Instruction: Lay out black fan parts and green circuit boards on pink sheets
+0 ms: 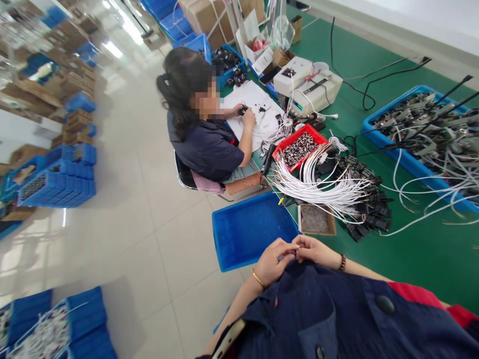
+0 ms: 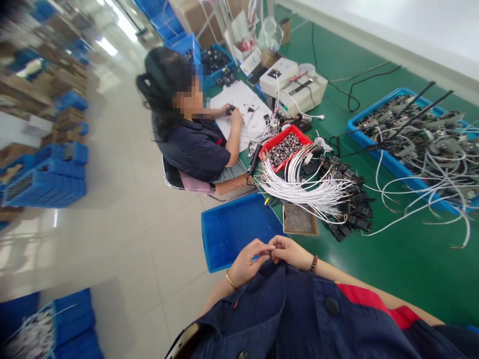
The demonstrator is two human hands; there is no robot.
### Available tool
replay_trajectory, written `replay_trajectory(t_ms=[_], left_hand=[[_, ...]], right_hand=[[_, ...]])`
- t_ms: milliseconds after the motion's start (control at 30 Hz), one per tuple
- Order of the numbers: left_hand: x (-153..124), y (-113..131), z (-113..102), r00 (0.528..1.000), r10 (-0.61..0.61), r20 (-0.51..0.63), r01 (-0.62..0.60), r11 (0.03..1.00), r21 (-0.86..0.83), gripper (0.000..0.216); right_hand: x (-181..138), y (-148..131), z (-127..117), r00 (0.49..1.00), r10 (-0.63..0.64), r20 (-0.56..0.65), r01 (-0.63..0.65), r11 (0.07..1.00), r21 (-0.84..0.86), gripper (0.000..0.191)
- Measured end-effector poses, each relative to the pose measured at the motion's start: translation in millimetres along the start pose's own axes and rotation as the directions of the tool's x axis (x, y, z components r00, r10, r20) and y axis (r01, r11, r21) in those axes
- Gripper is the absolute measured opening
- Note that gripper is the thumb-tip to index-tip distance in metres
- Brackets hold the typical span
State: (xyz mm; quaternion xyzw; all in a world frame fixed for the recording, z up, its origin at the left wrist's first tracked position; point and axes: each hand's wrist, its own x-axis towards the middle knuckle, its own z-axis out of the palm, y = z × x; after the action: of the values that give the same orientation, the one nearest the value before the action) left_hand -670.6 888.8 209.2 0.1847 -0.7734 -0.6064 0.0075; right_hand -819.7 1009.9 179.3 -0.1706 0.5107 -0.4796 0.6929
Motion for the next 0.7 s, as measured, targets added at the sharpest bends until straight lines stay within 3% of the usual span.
replay_trajectory(t_ms=[100,267,433,533,600,667,700], left_hand=[[-6.5,-6.2,4.4,0.999,-0.039,0.03,0.038,0.999,0.021,0.025],[-11.3,-9.9,7.7,0.994,-0.101,-0.037,0.096,0.989,-0.108,0.027],[-19.2,-9.3,5.1,0.966,-0.193,-0.173,0.128,0.935,-0.33,0.029],[-23.3,-8.5,0.9,0.941,-0.268,-0.208,0.173,0.906,-0.386,0.03],[-24.6,-8.3,-2.1,0.919,-0.309,-0.244,0.2,0.901,-0.384,0.032],[-25.3,-8.8,-4.3,0.901,-0.332,-0.279,0.217,0.902,-0.374,0.033],[-25.5,-9.3,-4.9,0.895,-0.336,-0.292,0.218,0.903,-0.371,0.033]], right_hand=[[-4.4,5.0,-0.3,0.997,0.056,0.055,-0.06,0.996,0.07,0.047],[-3.9,-0.4,-0.2,0.982,0.091,0.163,-0.115,0.983,0.144,0.058],[-3.1,-7.9,3.2,0.967,0.089,0.237,-0.163,0.935,0.314,0.04],[0.0,-10.4,0.5,0.975,0.046,0.216,-0.132,0.904,0.407,0.027],[5.8,-12.2,-8.7,0.996,0.053,0.073,-0.071,0.962,0.262,0.02],[15.1,-13.9,-24.9,0.978,0.062,-0.197,-0.096,0.982,-0.166,0.016],[20.8,-14.6,-35.0,0.945,0.032,-0.325,-0.161,0.912,-0.378,0.017]])
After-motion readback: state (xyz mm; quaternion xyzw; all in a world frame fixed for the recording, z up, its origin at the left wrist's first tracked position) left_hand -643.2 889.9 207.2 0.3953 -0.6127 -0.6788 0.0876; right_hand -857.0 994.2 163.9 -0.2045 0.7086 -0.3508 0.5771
